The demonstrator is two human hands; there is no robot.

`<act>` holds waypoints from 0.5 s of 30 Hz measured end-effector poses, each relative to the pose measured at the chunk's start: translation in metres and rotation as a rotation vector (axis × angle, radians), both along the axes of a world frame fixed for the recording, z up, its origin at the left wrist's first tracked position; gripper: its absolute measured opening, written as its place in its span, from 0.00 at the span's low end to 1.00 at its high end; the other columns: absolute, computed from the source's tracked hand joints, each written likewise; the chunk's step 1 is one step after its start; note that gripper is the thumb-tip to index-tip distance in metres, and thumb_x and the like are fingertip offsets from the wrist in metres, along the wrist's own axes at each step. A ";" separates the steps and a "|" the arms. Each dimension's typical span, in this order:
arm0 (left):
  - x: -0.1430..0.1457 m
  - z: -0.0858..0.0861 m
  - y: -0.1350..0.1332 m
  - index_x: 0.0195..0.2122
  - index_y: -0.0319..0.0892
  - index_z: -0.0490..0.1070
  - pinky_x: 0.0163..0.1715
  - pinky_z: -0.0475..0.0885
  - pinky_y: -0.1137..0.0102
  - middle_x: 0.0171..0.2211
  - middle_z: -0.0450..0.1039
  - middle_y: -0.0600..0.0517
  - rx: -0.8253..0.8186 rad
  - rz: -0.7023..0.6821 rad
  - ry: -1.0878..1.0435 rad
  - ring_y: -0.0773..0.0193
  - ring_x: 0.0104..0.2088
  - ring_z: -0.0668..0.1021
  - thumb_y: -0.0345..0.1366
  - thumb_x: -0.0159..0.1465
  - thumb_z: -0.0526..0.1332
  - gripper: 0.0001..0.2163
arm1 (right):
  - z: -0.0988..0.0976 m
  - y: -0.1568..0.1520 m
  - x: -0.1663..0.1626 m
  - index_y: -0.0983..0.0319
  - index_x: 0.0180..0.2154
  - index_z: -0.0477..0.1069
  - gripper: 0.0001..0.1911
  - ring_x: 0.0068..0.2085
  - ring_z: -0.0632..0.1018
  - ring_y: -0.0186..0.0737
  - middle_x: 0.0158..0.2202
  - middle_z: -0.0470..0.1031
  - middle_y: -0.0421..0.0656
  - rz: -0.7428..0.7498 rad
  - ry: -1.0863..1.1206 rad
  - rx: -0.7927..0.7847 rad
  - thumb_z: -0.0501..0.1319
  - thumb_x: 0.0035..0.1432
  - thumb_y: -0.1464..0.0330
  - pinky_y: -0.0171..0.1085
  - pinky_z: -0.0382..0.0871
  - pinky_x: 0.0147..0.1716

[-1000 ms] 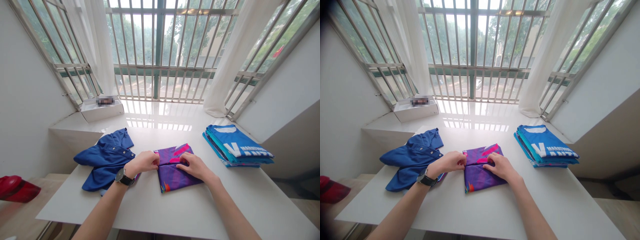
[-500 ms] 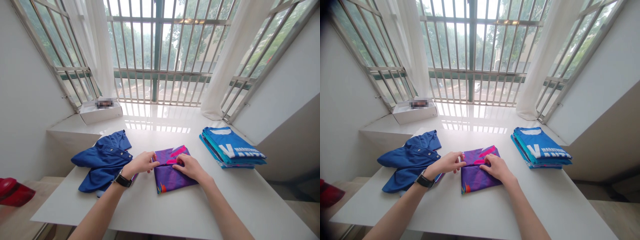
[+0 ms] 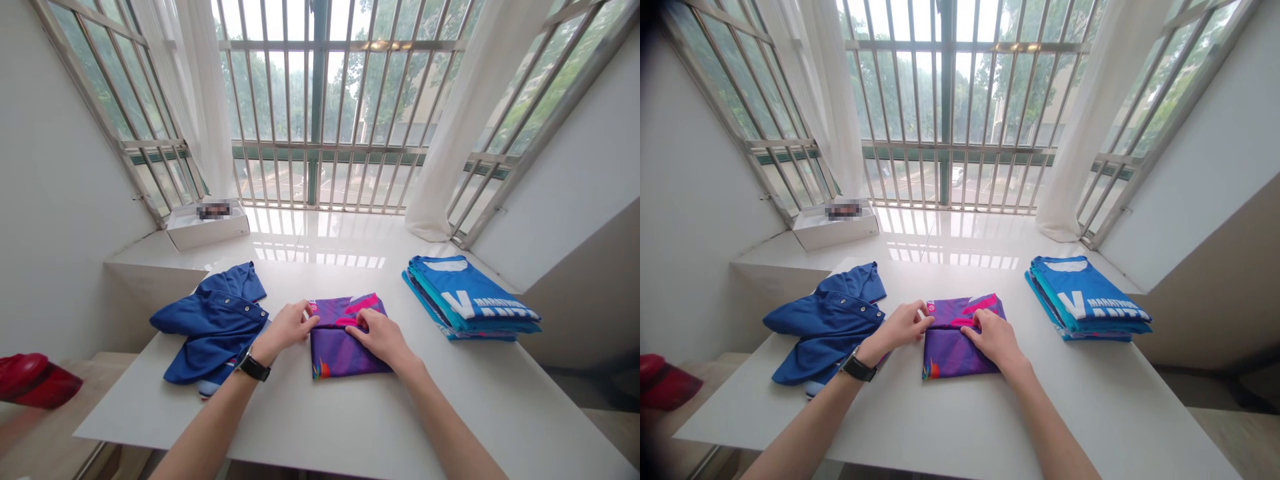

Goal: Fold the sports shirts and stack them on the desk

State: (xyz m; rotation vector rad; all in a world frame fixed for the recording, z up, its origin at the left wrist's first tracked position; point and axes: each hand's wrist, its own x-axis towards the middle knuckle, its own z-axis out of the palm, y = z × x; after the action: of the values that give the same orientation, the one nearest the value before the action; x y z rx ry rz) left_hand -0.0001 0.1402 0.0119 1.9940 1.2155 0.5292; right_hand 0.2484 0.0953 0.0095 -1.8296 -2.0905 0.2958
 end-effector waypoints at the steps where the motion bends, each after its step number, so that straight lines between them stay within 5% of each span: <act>1: -0.001 0.000 -0.001 0.36 0.44 0.66 0.24 0.69 0.71 0.19 0.74 0.56 -0.041 -0.003 0.004 0.61 0.21 0.78 0.44 0.64 0.57 0.09 | 0.000 0.000 0.000 0.58 0.32 0.68 0.14 0.34 0.76 0.41 0.33 0.76 0.41 0.000 0.005 0.000 0.60 0.61 0.55 0.36 0.60 0.30; 15: 0.001 -0.009 0.003 0.36 0.43 0.64 0.25 0.70 0.72 0.21 0.76 0.56 -0.164 -0.050 -0.233 0.61 0.24 0.79 0.37 0.55 0.66 0.12 | 0.002 0.001 0.005 0.58 0.30 0.70 0.15 0.32 0.75 0.39 0.31 0.76 0.40 0.006 0.061 -0.017 0.58 0.62 0.55 0.36 0.59 0.30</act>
State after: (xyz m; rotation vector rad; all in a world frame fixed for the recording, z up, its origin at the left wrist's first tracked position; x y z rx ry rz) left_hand 0.0009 0.1428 0.0028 1.7661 1.0291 0.5993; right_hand 0.2539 0.0964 0.0119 -1.8014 -2.0587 0.3671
